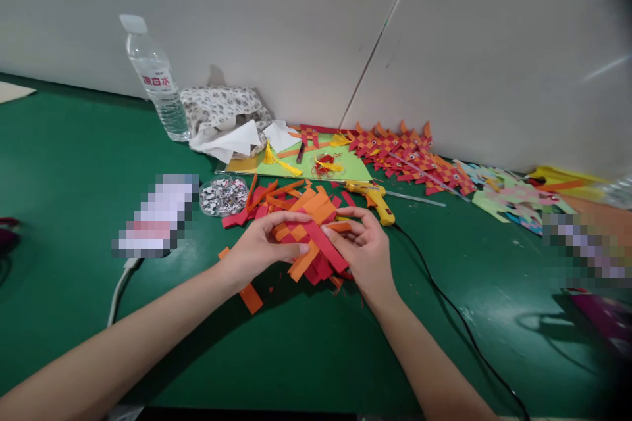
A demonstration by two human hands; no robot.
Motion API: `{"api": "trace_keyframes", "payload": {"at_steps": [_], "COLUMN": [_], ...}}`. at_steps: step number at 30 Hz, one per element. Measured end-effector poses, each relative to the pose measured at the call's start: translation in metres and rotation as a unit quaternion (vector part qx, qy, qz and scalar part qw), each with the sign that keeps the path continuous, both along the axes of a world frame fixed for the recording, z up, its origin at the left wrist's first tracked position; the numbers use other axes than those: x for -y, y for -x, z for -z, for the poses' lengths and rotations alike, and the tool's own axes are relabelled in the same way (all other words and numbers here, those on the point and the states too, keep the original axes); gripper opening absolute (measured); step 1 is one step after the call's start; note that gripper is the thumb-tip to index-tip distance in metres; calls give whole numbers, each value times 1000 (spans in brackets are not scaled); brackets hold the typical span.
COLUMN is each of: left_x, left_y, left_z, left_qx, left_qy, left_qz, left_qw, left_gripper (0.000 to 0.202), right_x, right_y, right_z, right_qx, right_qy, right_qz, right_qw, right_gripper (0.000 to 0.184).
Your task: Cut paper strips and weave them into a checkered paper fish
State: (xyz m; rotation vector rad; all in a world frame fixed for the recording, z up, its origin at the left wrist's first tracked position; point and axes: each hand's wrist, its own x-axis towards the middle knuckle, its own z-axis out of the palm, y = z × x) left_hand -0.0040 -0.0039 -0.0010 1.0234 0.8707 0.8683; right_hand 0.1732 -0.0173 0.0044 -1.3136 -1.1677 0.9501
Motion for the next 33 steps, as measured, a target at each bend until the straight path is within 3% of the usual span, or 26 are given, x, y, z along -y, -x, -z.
{"api": "trace_keyframes", "payload": {"at_steps": [9, 16, 21, 28, 33], "left_x": [1, -3, -2, -2, -4], "left_y": [-2, -1, -1, -1, 0], "left_z": [-12, -2, 0, 2, 2], "left_qx": [-9, -67, -70, -63, -35], "left_qy": [54, 74, 83, 86, 85], "left_qz": [-26, -8, 15, -14, -36], "left_qw": [998, 995, 994, 994, 995], "left_gripper": [58, 37, 27, 23, 26], "right_x": [-1, 1, 1, -2, -4], "right_y": [3, 1, 1, 4, 0], "right_z": [8, 11, 13, 14, 11], "right_qx": [20, 38, 0, -59, -119], "right_qy": [-10, 4, 11, 16, 40], "right_qz": [-13, -40, -44, -15, -96], "right_qw": [1000, 998, 999, 998, 987], "right_gripper": [30, 26, 30, 36, 54]}}
